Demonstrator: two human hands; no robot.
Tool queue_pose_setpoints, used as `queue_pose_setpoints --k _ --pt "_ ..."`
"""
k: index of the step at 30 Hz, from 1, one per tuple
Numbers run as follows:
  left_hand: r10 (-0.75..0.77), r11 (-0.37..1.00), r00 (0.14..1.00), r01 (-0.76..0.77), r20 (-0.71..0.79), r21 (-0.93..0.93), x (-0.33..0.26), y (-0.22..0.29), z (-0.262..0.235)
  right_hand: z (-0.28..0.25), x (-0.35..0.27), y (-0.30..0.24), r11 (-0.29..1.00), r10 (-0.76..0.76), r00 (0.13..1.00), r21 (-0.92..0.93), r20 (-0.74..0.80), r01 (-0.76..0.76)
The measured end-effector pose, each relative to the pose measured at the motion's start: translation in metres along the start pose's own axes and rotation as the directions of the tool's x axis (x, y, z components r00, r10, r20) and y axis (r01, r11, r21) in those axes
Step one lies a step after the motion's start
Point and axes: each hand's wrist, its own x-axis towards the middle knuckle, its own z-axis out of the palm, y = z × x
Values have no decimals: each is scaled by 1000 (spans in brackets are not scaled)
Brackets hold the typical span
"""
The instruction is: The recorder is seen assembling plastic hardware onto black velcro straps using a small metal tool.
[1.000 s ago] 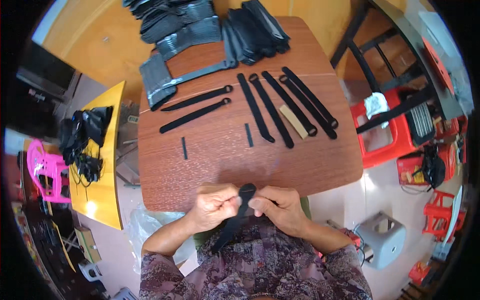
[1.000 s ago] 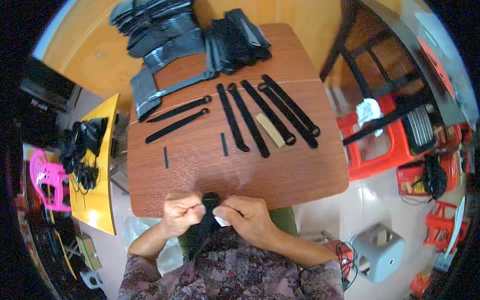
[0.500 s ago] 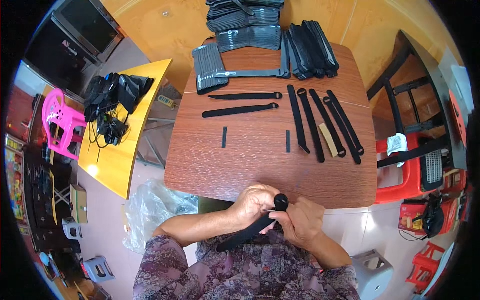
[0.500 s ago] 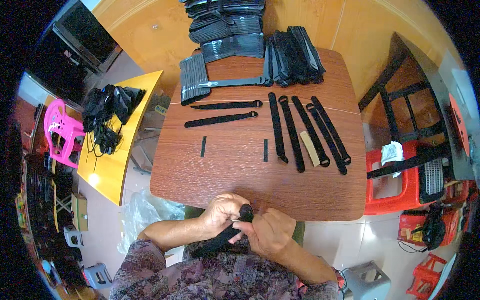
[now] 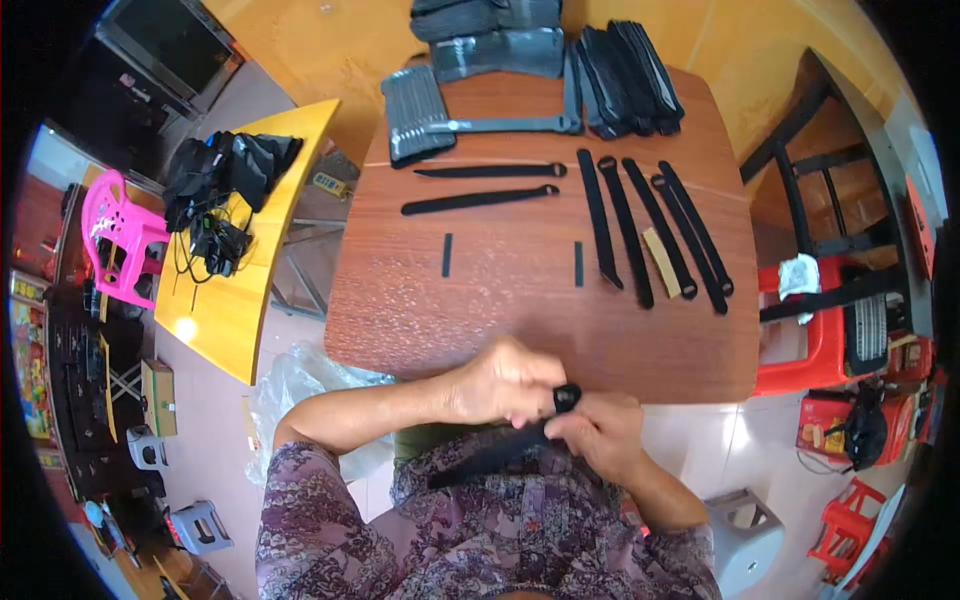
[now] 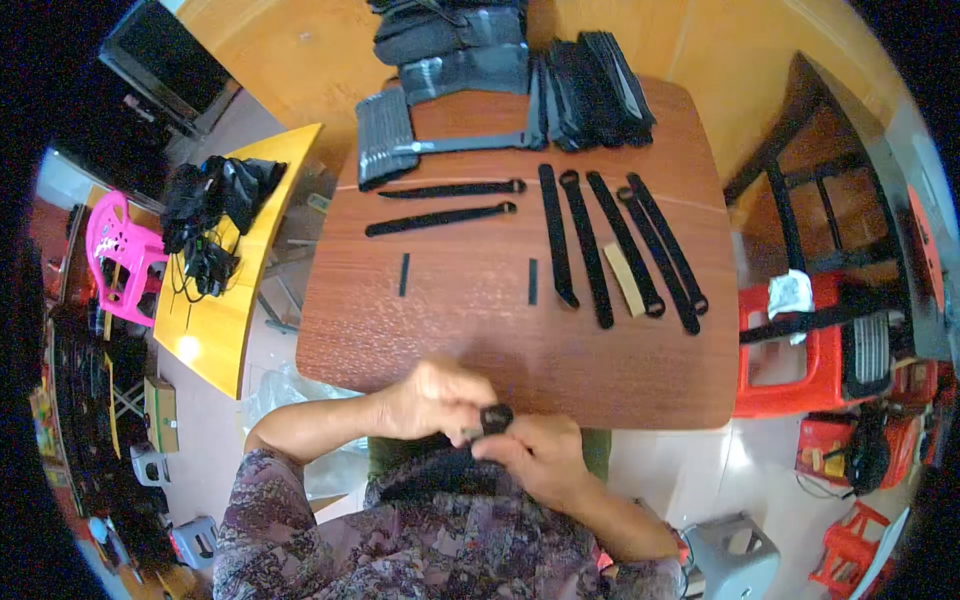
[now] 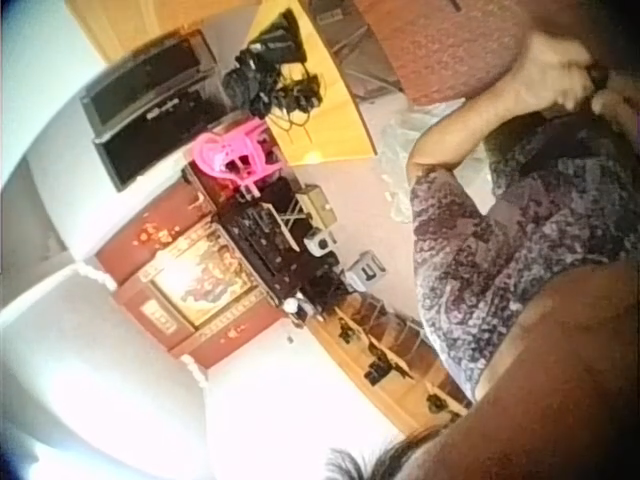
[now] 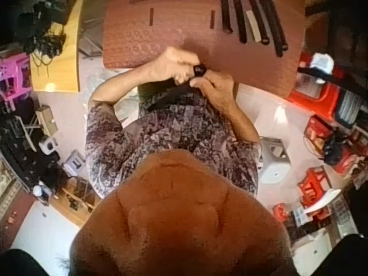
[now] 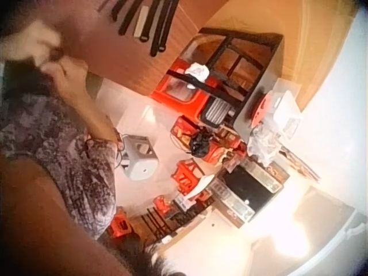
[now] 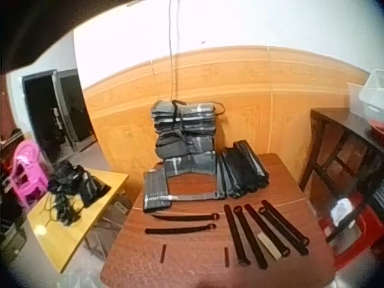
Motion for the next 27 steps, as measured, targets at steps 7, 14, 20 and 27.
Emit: queue_pose_setpoints --k 7,14,20,27 --pt "97 940 853 -248 -512 -235 14 -15 14 1 26 5 812 -451 890 -445 -65 379" --pt "206 961 878 -265 -433 -81 19 -33 10 3 19 23 698 -560 819 -604 -124 385" --pt "-17 963 976 -43 -218 -266 4 -14 -1 9 8 25 995 -79 980 46 -181 89" --pt "-221 945 975 210 -18 -251 8 -10 -19 1 10 21 998 23 999 64 27 -25"
